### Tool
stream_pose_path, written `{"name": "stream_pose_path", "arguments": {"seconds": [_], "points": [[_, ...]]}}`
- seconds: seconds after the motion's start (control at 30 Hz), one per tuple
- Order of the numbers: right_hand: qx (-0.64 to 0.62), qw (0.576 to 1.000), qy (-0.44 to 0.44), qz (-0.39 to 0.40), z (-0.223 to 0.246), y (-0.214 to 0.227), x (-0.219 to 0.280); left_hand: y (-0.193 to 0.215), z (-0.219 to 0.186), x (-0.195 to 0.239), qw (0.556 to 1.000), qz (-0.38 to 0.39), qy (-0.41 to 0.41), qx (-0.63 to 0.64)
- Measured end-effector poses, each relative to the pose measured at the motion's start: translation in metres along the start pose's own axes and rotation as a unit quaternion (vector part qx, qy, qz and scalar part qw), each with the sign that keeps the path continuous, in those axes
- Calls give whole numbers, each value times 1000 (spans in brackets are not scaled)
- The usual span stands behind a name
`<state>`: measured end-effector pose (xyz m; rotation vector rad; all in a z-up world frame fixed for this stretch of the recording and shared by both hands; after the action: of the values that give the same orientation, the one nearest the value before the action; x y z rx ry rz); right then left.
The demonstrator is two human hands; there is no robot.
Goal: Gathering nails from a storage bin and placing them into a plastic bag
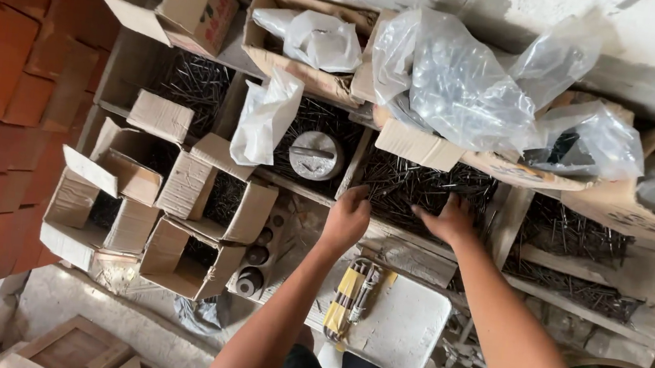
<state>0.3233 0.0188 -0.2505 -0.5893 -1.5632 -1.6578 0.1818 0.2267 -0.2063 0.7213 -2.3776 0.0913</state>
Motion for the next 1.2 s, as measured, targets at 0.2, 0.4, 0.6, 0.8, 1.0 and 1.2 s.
{"name": "stream_pose_path", "arguments": {"seconds": [0.2,0.4,0.6,0.8,1.0,1.2], "points": [[13,998,60,7,15,0,20,3,9,-4,999,-40,23,-10],[25,997,64,20,11,-16,-1,10,16,-8,998,-47,42,-5],[5,999,26,33,21,-4,15,17,-12,14,996,3,30,82],[-7,998,55,40,8,-30,-21,59,-21,51,991,-38,-7,128],[-19,995,102,9,15,-25,-17,130,47,106,960,-165,-62,-219],[11,995,98,27,17,-18,-9,170,81,151,863,-238,-64,-440]]}}
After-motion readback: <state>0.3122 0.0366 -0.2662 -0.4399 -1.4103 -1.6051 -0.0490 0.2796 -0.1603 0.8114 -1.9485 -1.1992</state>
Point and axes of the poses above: each hand's wrist, its own x-axis away from the middle knuckle, its own y-axis out of the back of the hand, z = x × y, the point moved 8 cm from there along -x, towards the middle knuckle, and after that the axes turned 8 degrees about x, right-handed, at the moved point
